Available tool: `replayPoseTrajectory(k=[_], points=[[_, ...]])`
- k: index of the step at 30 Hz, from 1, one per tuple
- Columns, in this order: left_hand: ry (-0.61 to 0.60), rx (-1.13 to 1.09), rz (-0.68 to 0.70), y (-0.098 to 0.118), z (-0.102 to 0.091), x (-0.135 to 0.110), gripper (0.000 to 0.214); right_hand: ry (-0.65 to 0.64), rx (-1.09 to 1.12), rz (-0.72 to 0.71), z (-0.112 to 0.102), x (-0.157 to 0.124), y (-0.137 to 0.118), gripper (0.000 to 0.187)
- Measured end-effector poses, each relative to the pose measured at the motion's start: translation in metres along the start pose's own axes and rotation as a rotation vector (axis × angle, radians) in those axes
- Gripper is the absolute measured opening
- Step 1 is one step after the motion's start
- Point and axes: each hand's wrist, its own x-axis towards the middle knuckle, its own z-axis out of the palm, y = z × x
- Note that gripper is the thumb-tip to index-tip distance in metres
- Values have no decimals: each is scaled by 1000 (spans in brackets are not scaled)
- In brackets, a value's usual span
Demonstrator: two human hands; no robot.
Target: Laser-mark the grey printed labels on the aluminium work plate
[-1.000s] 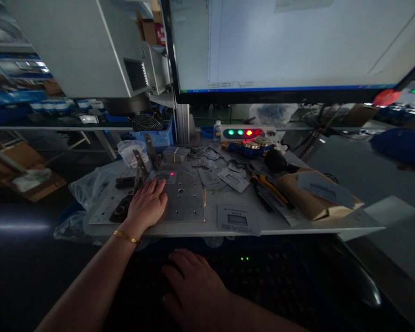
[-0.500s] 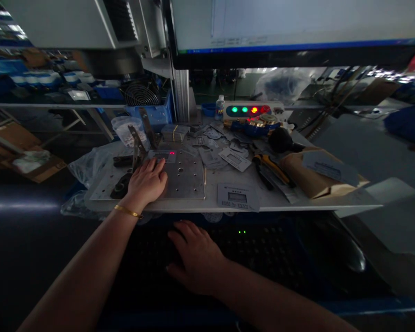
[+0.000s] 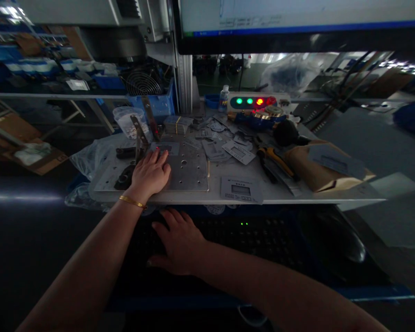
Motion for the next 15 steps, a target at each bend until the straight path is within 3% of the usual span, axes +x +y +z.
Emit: replayPoseTrajectory(k=[4,7,12,15], points=[[23,27,19,-1,-1,0,52,29,-54,-39,-4,18,-7,52],[44,46,25,-2,0,1,52,54,-68,-66,-10,20,-12,48],[51,57,22,-3,0,1,52,102,-18,-127,-20,-2,-10,48],[36,66,8,-3,-2,1,51,129,-10,-171,-13,-17,1,48]])
